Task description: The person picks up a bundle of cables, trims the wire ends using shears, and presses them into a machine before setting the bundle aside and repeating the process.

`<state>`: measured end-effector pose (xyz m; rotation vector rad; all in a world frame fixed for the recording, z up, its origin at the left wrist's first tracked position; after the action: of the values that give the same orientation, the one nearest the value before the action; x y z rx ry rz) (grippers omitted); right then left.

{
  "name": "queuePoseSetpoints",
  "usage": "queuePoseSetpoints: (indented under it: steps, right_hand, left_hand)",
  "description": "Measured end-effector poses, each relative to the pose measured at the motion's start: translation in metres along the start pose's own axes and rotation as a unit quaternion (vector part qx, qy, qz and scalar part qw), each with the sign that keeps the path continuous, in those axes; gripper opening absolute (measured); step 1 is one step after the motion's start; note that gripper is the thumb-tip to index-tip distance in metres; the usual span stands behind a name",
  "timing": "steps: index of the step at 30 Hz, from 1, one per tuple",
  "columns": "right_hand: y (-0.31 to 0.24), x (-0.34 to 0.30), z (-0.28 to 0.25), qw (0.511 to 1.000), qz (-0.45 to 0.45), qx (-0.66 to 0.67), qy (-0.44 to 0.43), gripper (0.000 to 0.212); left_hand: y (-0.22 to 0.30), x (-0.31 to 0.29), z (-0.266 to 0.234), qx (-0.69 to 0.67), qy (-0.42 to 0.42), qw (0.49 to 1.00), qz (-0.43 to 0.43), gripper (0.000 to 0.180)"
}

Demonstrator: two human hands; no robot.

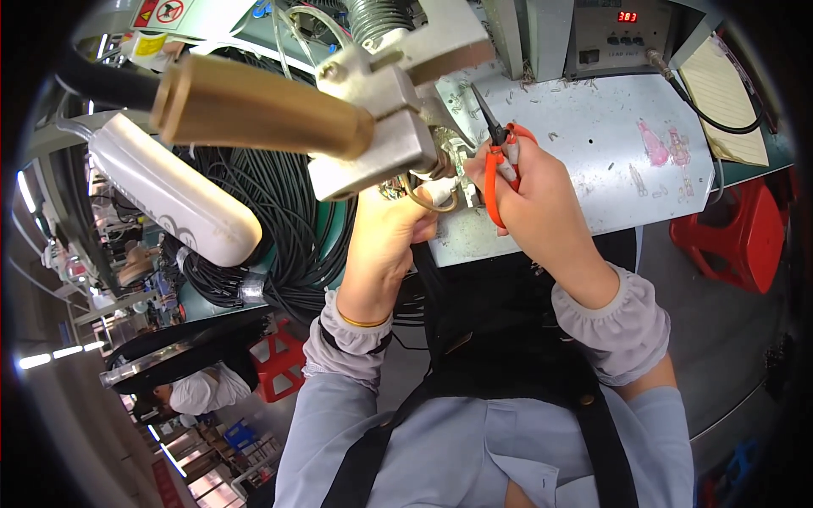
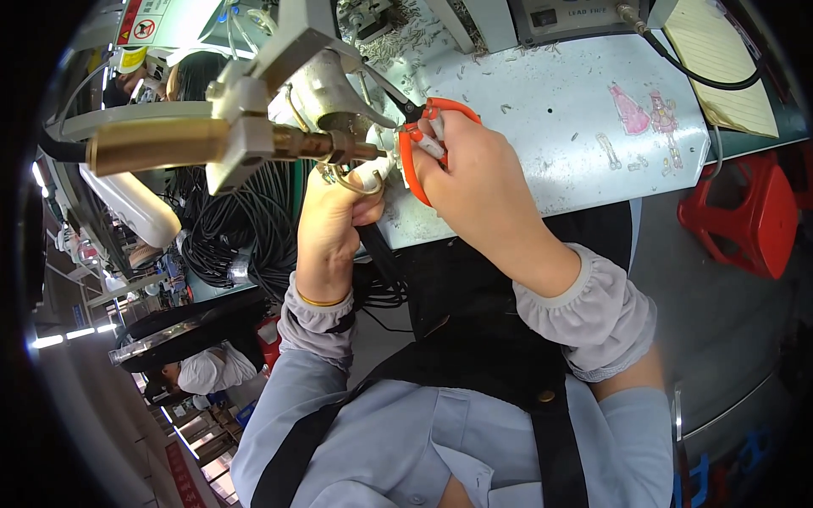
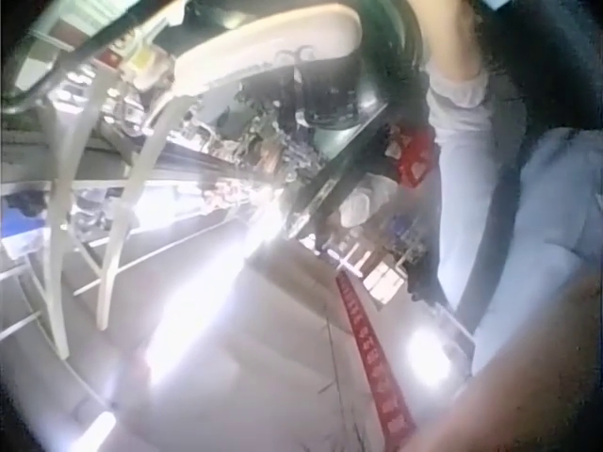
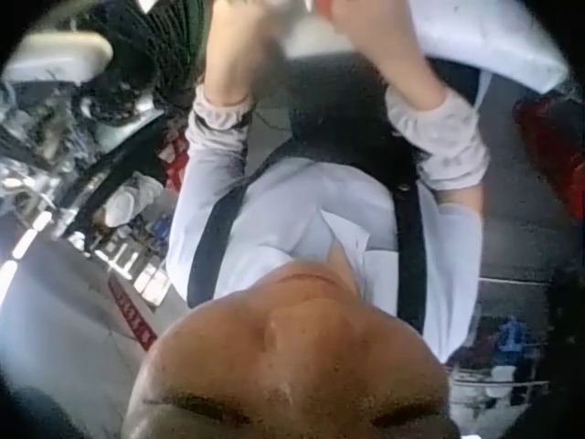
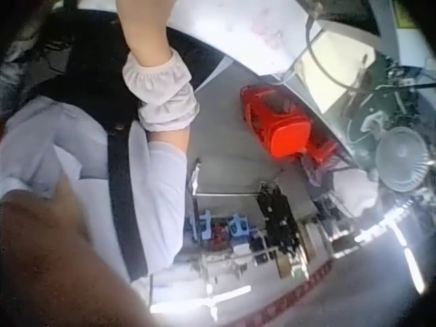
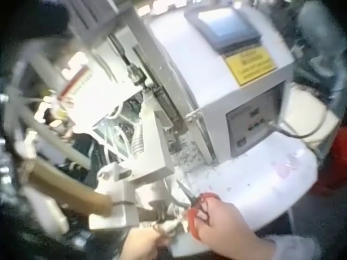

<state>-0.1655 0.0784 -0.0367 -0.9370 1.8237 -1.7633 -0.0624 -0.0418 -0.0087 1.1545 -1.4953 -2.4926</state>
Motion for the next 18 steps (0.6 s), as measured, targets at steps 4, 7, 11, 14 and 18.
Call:
queuePoseSetpoints:
  steps: [4, 7, 11, 14, 18]
  right_hand:
    - [0.002, -0.003, 0.001, 1.000, 0.007, 0.020, 0.000, 0.011]
    - [-0.006, -0.011, -0.002, 0.998, 0.014, 0.067, -0.004, 0.010]
    - [-0.022, -0.033, -0.010, 0.988, 0.043, 0.148, 0.004, 0.010]
    - [-0.027, -0.048, -0.015, 0.983, 0.027, 0.173, 0.053, 0.011]
    - [-0.036, -0.059, -0.016, 0.982, -0.122, 0.046, 0.135, 0.009]
  left_hand:
    - [0.001, -0.002, -0.001, 0.039, 0.006, 0.999, -0.024, 0.019]
    - [-0.005, -0.010, -0.004, 0.003, -0.038, 0.998, -0.047, 0.017]
    - [-0.017, -0.037, 0.004, -0.009, 0.029, 0.999, -0.030, 0.017]
    - [-0.032, -0.051, -0.001, 0.036, 0.082, 0.994, 0.061, 0.020]
    - [-0.046, -0.070, 0.010, 0.117, 0.036, 0.990, 0.066, 0.021]
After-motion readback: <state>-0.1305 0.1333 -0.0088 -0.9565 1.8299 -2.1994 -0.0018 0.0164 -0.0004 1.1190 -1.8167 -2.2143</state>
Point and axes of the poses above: each hand's wrist, its own x-axis towards the middle knuckle, its own z-axis out of the palm, y = z × x, the point moved 1 cm from there along x, towards the middle knuckle, and after that the axes turned 12 degrees about -z, right-handed, at the moved point
